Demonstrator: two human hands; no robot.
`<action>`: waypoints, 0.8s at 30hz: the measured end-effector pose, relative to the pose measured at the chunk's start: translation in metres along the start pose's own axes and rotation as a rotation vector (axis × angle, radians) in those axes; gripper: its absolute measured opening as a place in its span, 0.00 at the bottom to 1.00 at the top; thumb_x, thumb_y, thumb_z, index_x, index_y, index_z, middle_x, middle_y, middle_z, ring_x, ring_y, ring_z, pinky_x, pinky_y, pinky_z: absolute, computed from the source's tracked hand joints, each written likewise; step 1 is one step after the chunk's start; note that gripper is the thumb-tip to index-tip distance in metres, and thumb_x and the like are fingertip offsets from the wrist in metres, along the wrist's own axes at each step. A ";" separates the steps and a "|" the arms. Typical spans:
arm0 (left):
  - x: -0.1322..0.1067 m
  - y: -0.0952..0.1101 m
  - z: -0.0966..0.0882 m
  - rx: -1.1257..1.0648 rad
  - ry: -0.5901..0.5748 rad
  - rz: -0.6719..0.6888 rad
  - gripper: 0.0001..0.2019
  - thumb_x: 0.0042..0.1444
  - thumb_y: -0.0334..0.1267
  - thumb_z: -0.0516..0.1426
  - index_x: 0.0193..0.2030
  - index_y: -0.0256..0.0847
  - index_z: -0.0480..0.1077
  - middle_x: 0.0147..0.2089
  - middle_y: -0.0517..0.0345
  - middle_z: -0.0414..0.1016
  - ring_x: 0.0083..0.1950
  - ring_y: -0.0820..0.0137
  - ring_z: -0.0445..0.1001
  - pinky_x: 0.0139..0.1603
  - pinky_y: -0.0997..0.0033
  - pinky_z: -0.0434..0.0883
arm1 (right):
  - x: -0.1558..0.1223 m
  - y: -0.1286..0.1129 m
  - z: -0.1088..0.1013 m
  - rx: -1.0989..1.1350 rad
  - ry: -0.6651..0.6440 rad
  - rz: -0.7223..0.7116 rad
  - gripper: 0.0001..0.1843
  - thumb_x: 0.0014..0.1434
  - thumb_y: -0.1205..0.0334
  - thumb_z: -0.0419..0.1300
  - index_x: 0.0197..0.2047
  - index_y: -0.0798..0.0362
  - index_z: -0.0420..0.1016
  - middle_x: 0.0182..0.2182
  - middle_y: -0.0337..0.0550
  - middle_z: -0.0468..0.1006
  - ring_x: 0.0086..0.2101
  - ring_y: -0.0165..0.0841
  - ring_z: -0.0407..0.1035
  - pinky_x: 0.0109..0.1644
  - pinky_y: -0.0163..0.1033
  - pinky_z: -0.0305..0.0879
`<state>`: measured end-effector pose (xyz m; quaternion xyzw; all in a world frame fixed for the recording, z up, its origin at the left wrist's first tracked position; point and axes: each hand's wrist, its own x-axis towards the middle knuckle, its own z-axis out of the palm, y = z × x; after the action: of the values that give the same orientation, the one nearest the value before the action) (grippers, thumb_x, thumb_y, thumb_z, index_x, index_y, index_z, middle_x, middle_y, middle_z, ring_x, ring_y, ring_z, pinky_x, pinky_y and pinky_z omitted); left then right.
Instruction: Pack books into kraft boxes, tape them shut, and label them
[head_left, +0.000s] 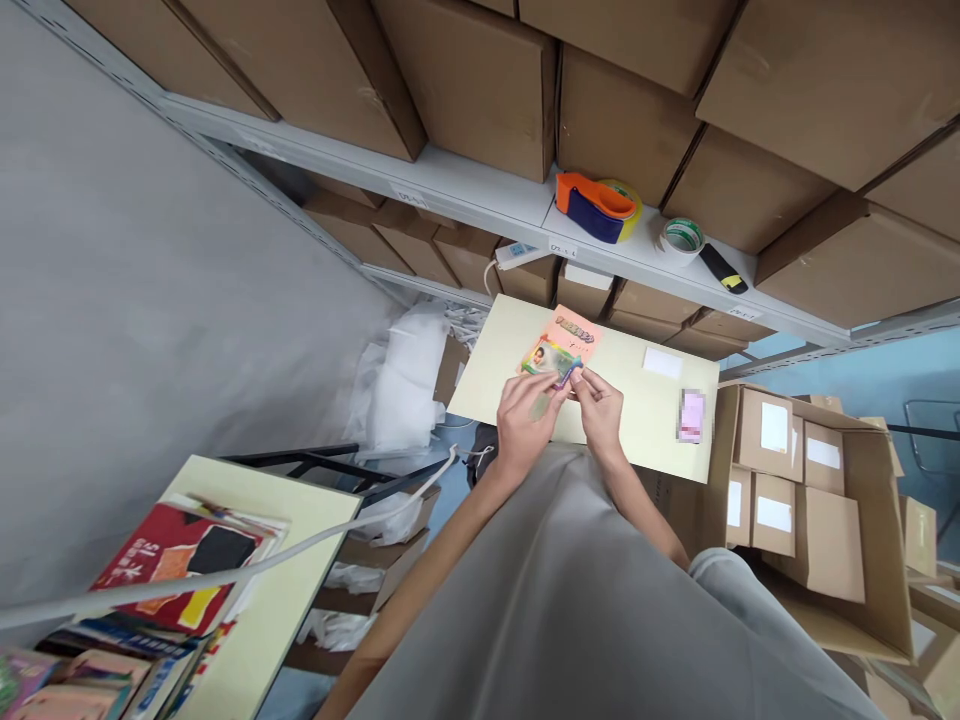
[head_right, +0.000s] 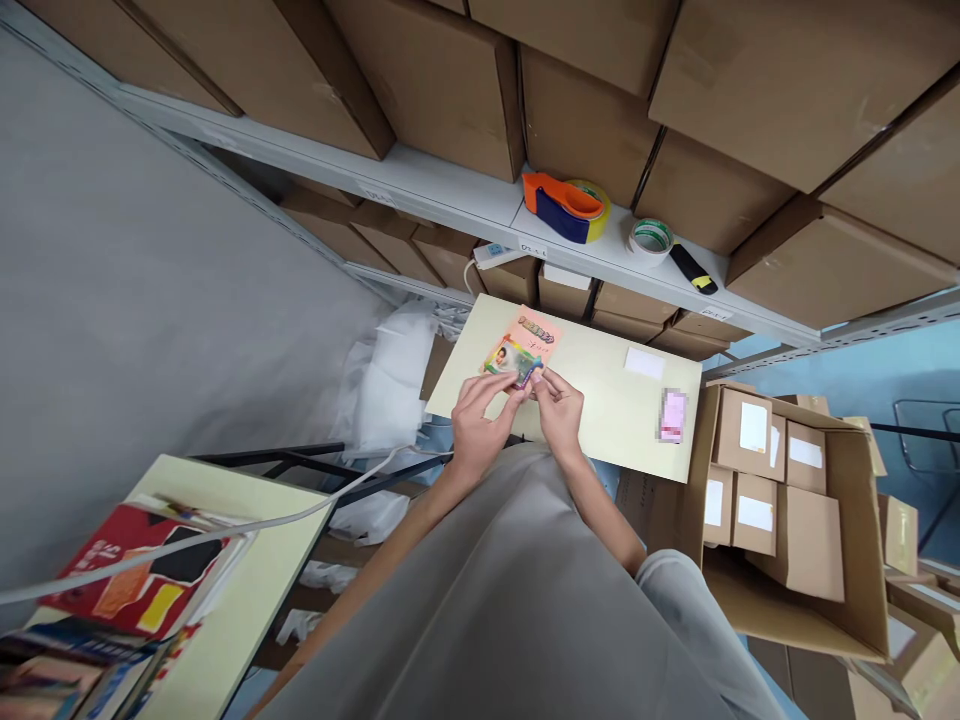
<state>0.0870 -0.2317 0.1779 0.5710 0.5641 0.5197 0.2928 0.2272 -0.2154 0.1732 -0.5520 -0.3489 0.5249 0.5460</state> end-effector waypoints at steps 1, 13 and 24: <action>0.003 -0.002 -0.001 0.002 0.051 -0.030 0.21 0.70 0.57 0.68 0.60 0.47 0.86 0.61 0.41 0.87 0.67 0.49 0.81 0.75 0.44 0.74 | 0.003 0.000 -0.005 -0.005 0.004 0.002 0.37 0.59 0.29 0.77 0.54 0.53 0.92 0.49 0.47 0.93 0.45 0.45 0.87 0.51 0.52 0.90; 0.015 -0.042 0.003 -0.533 0.049 -0.648 0.36 0.42 0.72 0.79 0.41 0.40 0.87 0.44 0.48 0.89 0.38 0.67 0.80 0.39 0.67 0.79 | 0.018 0.013 -0.026 -0.051 -0.023 0.040 0.39 0.57 0.26 0.76 0.55 0.51 0.92 0.53 0.49 0.93 0.49 0.48 0.88 0.53 0.54 0.89; 0.002 -0.008 0.005 -0.126 0.101 -0.199 0.19 0.70 0.59 0.67 0.44 0.45 0.86 0.45 0.50 0.86 0.47 0.60 0.83 0.52 0.60 0.81 | -0.004 -0.002 0.004 -0.066 -0.016 -0.041 0.36 0.62 0.34 0.77 0.63 0.51 0.88 0.62 0.54 0.89 0.63 0.51 0.85 0.71 0.58 0.83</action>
<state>0.0883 -0.2268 0.1703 0.4658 0.5982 0.5505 0.3494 0.2228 -0.2178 0.1767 -0.5582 -0.3814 0.5064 0.5353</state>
